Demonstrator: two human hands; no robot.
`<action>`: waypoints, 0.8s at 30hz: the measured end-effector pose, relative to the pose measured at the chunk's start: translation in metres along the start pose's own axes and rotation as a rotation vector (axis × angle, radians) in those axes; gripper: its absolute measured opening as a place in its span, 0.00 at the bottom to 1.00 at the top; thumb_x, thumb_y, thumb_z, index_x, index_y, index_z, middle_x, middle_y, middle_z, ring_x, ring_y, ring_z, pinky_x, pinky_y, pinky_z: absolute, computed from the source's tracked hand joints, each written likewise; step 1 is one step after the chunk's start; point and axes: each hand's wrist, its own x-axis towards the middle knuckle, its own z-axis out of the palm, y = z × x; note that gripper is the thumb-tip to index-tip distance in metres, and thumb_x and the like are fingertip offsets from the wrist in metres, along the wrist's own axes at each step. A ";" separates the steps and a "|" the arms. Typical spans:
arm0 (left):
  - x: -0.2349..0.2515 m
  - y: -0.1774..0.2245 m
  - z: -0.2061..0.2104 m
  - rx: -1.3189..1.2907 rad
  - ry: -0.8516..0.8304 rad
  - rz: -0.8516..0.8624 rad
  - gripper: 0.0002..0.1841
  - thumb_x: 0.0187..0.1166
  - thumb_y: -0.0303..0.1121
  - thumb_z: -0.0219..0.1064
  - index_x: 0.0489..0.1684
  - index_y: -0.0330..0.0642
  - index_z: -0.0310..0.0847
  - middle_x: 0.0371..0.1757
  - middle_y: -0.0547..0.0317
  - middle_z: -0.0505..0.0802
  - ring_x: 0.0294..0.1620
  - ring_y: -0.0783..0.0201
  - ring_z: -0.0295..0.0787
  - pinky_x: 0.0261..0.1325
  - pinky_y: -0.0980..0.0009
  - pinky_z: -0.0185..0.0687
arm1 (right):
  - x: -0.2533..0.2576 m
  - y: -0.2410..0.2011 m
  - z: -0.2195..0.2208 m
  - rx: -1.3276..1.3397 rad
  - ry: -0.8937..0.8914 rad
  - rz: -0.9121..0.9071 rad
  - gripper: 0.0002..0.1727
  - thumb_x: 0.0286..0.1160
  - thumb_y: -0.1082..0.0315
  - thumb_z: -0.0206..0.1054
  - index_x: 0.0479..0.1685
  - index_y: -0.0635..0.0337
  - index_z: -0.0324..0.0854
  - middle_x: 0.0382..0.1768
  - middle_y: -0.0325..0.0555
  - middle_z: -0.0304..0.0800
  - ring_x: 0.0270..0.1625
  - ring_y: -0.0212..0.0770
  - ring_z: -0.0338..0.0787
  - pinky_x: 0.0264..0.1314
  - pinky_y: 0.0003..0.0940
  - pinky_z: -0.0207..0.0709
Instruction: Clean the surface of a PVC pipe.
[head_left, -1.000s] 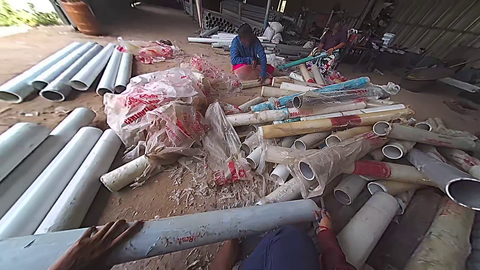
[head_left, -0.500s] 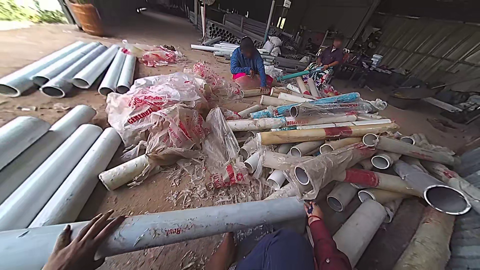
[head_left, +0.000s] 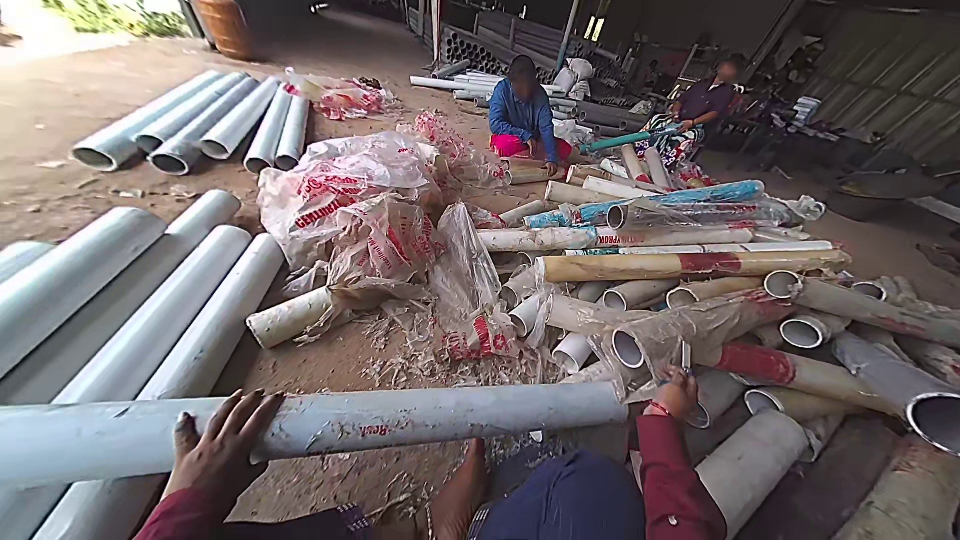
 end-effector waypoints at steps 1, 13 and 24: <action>0.000 0.003 -0.003 -0.005 -0.005 -0.008 0.57 0.17 0.23 0.96 0.71 0.41 0.83 0.72 0.33 0.85 0.82 0.26 0.71 0.75 0.12 0.45 | -0.009 -0.006 0.012 0.020 -0.098 0.008 0.20 0.97 0.71 0.39 0.70 0.79 0.66 0.47 0.56 0.80 0.39 0.32 0.84 0.42 0.25 0.78; 0.006 0.020 -0.036 -0.065 -0.385 -0.228 0.53 0.50 0.25 0.89 0.88 0.52 0.68 0.94 0.47 0.61 0.97 0.42 0.43 0.87 0.23 0.24 | -0.209 0.098 0.088 -1.189 -1.264 -0.361 0.24 0.96 0.68 0.44 0.81 0.72 0.67 0.68 0.73 0.84 0.73 0.67 0.84 0.78 0.58 0.72; -0.020 0.078 -0.041 -0.381 -0.087 -0.396 0.23 0.72 0.31 0.76 0.66 0.30 0.85 0.73 0.29 0.83 0.79 0.33 0.75 0.82 0.47 0.67 | -0.227 0.129 0.084 -1.021 -1.090 -0.563 0.23 0.94 0.70 0.46 0.77 0.74 0.73 0.56 0.77 0.89 0.60 0.75 0.90 0.64 0.69 0.77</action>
